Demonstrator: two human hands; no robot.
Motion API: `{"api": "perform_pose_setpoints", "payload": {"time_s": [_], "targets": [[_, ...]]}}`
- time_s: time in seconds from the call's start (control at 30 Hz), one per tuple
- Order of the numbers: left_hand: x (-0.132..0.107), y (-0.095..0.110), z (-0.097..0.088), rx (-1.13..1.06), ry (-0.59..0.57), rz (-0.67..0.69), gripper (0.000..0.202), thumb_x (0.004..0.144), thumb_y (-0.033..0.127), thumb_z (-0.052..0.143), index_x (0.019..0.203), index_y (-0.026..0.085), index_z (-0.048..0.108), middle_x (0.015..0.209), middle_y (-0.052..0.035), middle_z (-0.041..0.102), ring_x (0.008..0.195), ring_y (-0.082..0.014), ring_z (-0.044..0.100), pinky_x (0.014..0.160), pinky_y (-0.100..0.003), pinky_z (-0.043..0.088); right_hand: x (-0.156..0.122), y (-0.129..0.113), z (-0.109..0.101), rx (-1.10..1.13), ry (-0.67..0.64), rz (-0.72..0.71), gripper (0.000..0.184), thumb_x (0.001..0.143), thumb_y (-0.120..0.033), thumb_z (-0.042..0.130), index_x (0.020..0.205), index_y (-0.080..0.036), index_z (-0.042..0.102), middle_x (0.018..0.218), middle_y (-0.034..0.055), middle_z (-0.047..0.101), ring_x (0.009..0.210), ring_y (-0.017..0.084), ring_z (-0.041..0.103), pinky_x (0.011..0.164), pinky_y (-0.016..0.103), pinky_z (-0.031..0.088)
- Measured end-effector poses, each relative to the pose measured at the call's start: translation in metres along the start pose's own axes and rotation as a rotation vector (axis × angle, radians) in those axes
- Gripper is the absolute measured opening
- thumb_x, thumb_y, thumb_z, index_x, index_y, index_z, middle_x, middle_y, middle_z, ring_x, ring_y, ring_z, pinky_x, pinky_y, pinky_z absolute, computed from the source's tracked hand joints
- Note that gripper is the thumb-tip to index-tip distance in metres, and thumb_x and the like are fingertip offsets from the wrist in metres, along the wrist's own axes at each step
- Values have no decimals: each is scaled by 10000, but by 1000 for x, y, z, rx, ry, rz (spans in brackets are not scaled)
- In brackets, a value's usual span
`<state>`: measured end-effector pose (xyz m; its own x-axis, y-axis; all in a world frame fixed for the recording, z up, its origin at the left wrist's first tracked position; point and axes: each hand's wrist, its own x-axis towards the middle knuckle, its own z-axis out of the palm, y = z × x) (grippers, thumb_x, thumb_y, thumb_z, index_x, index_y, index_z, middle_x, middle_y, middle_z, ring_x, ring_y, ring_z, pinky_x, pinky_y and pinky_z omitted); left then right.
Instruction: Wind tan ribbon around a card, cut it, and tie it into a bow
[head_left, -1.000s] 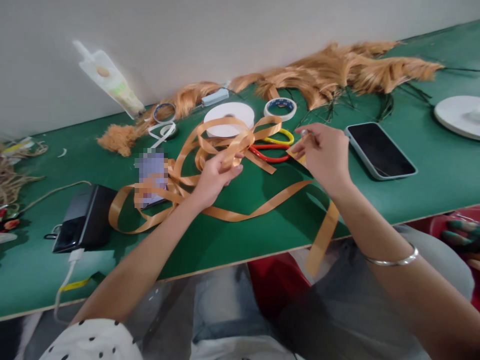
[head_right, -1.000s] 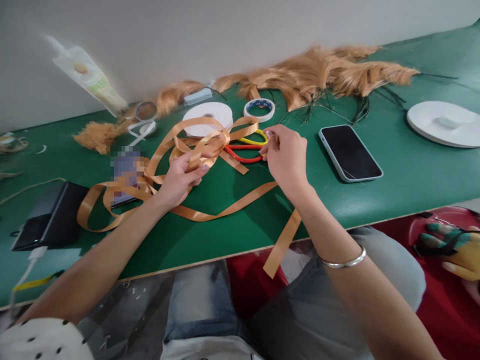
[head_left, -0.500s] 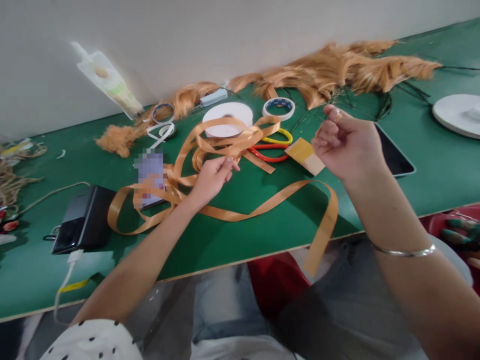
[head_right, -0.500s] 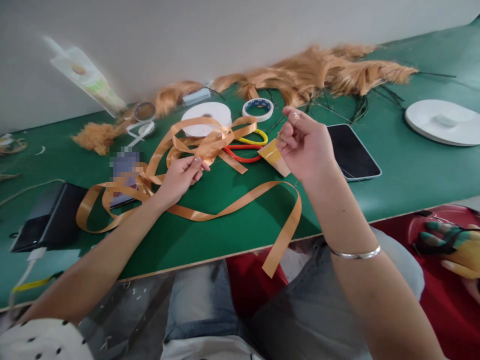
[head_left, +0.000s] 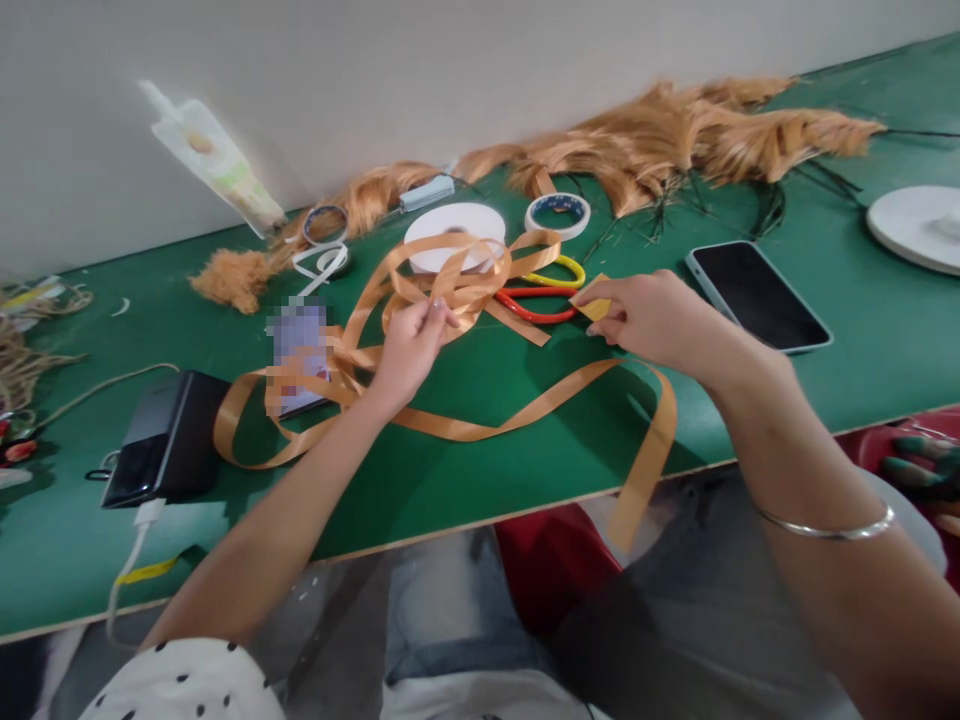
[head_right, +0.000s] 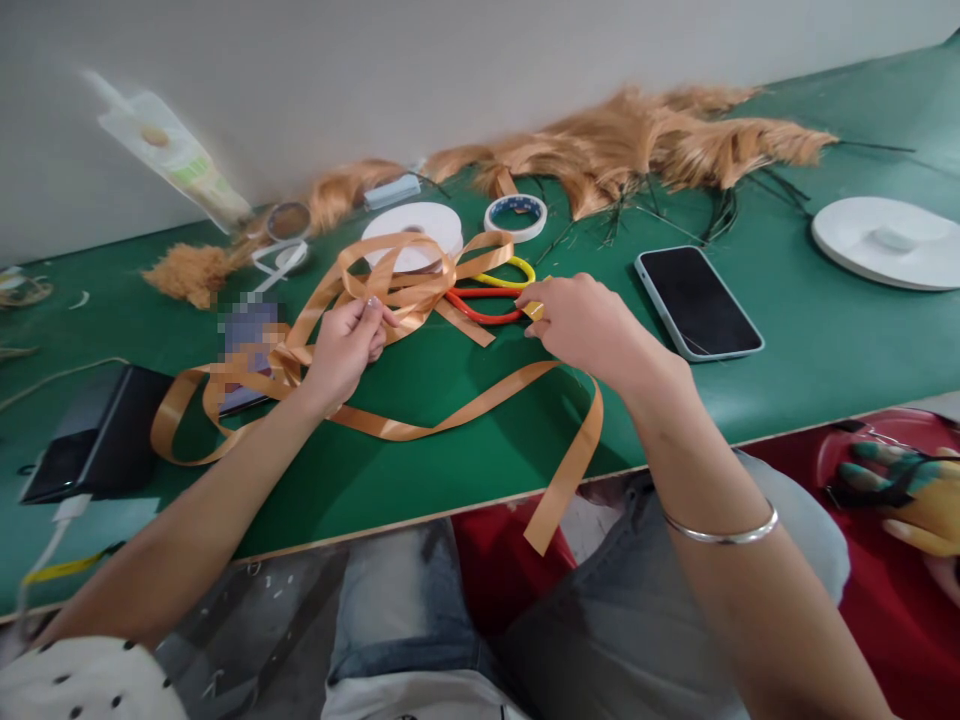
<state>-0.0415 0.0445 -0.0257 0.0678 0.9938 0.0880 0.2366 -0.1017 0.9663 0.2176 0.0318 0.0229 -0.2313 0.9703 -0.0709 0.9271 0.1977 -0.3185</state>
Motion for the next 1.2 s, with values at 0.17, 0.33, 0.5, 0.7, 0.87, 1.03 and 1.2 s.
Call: {"api": "perform_pose_setpoints", "payload": {"time_s": [0.17, 0.33, 0.5, 0.7, 0.87, 1.03, 1.2], "targets": [[3, 0, -3, -64, 67, 7, 364, 857, 492, 466, 690, 173, 521, 440, 81, 259, 354, -46, 233, 358, -201, 172, -1, -2, 1, -202, 109, 67, 316, 791, -158, 463, 989, -198, 706, 853, 120, 699, 780, 272, 634, 636, 339, 422], [0, 5, -3, 83, -74, 30, 314, 792, 477, 578, 783, 163, 588, 515, 55, 371, 423, -53, 324, 393, -196, 247, 5, 0, 5, 9, 503, 131, 316, 813, -109, 413, 947, -149, 696, 752, 95, 691, 740, 204, 636, 694, 327, 456], [-4, 13, -4, 263, -273, 51, 347, 855, 472, 478, 872, 160, 629, 523, 48, 365, 438, -63, 316, 416, -211, 242, 17, 2, 10, 827, 675, 126, 214, 840, -105, 431, 833, -115, 644, 531, 15, 579, 466, 110, 567, 540, 266, 482], [1, 2, -6, 170, -182, 80, 392, 873, 488, 431, 749, 157, 600, 464, 61, 294, 406, -67, 307, 410, -217, 233, 23, 5, 7, 1443, 660, 171, 198, 863, -93, 412, 745, -147, 562, 680, 40, 644, 648, 118, 649, 739, 302, 512], [4, -2, -4, -12, -71, -4, 349, 864, 461, 468, 692, 167, 545, 447, 81, 260, 357, -48, 233, 363, -208, 165, 15, 7, -8, 1563, 505, 236, 231, 884, -95, 303, 815, -208, 493, 1013, 34, 638, 941, 62, 609, 854, 217, 446], [5, 2, -5, -29, 56, -20, 332, 874, 440, 459, 682, 177, 528, 428, 86, 256, 335, -46, 219, 342, -206, 157, -2, -7, -16, 1167, 234, 45, 149, 839, -196, 435, 909, -226, 563, 536, -52, 525, 463, 79, 461, 510, 226, 374], [8, -1, -9, 21, 114, 51, 334, 884, 425, 443, 661, 187, 510, 429, 80, 263, 345, -48, 251, 353, -199, 184, -5, -14, -1, 209, -28, -103, 235, 754, -159, 532, 953, -184, 655, 569, 14, 605, 537, 139, 524, 528, 259, 360]]}}
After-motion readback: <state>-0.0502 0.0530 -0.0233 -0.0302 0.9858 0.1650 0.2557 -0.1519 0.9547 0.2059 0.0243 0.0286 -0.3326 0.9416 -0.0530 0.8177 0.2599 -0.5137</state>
